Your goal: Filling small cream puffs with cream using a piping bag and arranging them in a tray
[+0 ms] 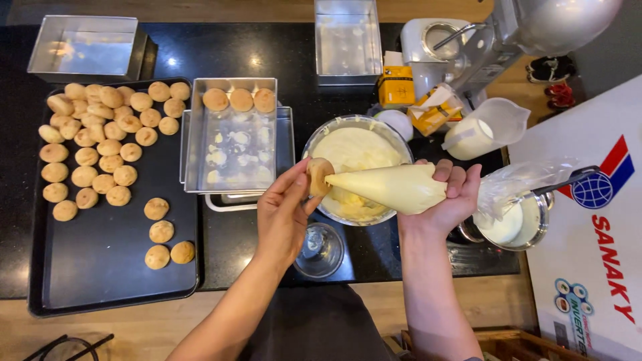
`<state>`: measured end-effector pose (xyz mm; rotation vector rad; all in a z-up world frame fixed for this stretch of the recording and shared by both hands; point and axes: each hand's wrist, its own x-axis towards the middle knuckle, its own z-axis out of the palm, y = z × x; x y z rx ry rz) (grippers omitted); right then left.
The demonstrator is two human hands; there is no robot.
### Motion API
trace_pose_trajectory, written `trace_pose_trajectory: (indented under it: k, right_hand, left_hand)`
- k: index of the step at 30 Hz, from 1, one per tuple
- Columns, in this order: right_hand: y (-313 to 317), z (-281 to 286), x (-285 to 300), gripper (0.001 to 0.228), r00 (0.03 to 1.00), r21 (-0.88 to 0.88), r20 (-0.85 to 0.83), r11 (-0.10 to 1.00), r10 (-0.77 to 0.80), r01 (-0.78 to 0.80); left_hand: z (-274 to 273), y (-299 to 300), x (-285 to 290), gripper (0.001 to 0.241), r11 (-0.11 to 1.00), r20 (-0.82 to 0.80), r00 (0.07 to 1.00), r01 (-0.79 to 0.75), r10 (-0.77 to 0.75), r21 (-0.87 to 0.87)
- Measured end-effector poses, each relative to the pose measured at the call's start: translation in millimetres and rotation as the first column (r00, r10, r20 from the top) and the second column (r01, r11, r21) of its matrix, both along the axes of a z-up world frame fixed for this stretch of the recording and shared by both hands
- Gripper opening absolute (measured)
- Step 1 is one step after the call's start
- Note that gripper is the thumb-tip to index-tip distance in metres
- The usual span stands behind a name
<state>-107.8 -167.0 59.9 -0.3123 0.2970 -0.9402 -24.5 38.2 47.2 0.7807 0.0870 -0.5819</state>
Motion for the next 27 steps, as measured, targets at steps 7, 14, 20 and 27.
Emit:
trace_pose_trajectory:
  k: [7,14,20,27]
  right_hand:
    - [3,10,-6,0.063,0.999,-0.152,-0.017,0.988,0.034,-0.036]
    - [-4,10,0,0.06,0.996,-0.186,-0.07,0.981,0.048,-0.061]
    - [-7,4,-3,0.059,0.996,-0.198,-0.078,0.978,0.046,-0.061]
    - [-5,0,-5,0.058,0.997,-0.145,-0.075,0.989,0.017,-0.028]
  left_hand:
    - [-10,1,-5,0.048,0.986,0.316,0.943,0.061,-0.107,0.152]
    - [-13,-1,-7,0.05,0.968,0.309,0.941,0.063,-0.139,0.242]
    - [-12,1,-8,0.052,0.974,0.315,0.938,0.075,-0.142,0.216]
    - [-13,0,-9,0.051,0.976,0.317,0.938,0.076,-0.14,0.204]
